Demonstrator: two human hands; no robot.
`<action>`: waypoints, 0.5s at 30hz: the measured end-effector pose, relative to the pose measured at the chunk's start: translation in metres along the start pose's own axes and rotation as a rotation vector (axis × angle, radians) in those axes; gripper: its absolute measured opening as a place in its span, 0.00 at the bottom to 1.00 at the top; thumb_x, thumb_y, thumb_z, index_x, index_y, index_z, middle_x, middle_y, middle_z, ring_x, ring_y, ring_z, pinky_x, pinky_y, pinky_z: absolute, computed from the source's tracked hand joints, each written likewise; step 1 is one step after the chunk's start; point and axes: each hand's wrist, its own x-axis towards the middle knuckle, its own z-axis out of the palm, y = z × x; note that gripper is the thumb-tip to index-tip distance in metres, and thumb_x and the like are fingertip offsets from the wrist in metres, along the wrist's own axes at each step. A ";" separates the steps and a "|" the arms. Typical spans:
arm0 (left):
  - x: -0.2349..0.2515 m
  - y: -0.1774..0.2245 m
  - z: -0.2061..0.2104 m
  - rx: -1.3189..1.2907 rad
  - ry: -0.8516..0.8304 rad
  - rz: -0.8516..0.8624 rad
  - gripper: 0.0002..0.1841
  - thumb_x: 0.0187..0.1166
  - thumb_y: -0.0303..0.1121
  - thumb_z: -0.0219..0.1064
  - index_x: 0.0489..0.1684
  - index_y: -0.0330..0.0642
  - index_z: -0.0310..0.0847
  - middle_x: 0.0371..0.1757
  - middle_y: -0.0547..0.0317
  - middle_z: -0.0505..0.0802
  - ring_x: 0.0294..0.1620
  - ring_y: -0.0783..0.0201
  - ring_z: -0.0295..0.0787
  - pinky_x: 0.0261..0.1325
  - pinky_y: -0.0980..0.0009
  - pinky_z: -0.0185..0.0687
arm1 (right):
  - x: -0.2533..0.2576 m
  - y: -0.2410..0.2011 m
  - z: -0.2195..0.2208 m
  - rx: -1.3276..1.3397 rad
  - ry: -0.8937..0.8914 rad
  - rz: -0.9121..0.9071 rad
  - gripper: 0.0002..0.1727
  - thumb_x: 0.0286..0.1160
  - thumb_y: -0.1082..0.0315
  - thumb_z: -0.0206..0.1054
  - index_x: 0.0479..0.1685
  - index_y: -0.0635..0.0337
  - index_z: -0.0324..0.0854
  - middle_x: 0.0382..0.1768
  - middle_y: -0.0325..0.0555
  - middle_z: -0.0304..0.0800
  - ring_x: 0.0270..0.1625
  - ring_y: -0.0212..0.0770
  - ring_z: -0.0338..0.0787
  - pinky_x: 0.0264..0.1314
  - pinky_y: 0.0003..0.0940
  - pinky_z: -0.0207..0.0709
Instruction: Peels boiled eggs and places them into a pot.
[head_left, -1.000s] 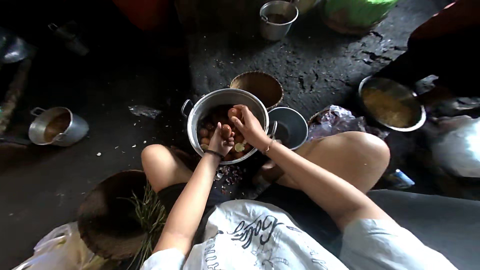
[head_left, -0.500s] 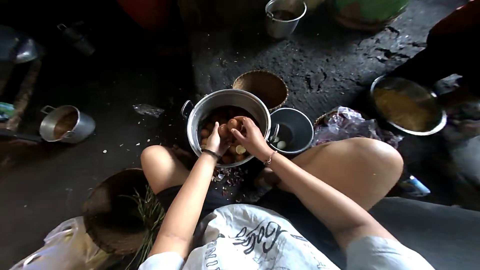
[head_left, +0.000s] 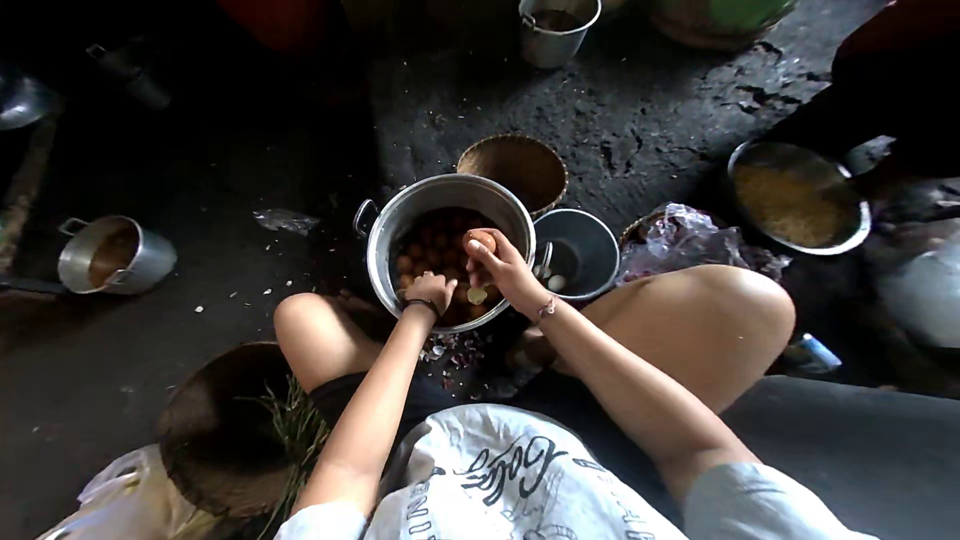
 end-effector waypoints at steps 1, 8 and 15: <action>-0.007 0.001 -0.001 -0.120 0.136 0.073 0.27 0.93 0.50 0.48 0.60 0.36 0.86 0.63 0.37 0.89 0.67 0.38 0.85 0.68 0.36 0.77 | -0.002 0.000 0.000 -0.064 0.006 -0.031 0.26 0.90 0.46 0.56 0.79 0.48 0.67 0.31 0.46 0.84 0.22 0.37 0.84 0.25 0.31 0.84; -0.047 0.030 -0.014 -0.909 0.465 0.533 0.30 0.95 0.52 0.36 0.80 0.44 0.73 0.72 0.56 0.87 0.67 0.68 0.85 0.74 0.64 0.79 | -0.012 -0.006 0.009 -0.221 0.031 -0.057 0.27 0.89 0.43 0.55 0.71 0.54 0.72 0.27 0.50 0.82 0.15 0.39 0.77 0.16 0.34 0.76; -0.039 0.036 0.001 -0.966 0.616 0.536 0.26 0.94 0.51 0.39 0.71 0.45 0.75 0.59 0.58 0.87 0.52 0.72 0.85 0.56 0.70 0.84 | -0.015 -0.012 0.005 -0.447 -0.003 -0.206 0.28 0.89 0.47 0.57 0.77 0.56 0.67 0.38 0.51 0.89 0.29 0.42 0.89 0.31 0.40 0.86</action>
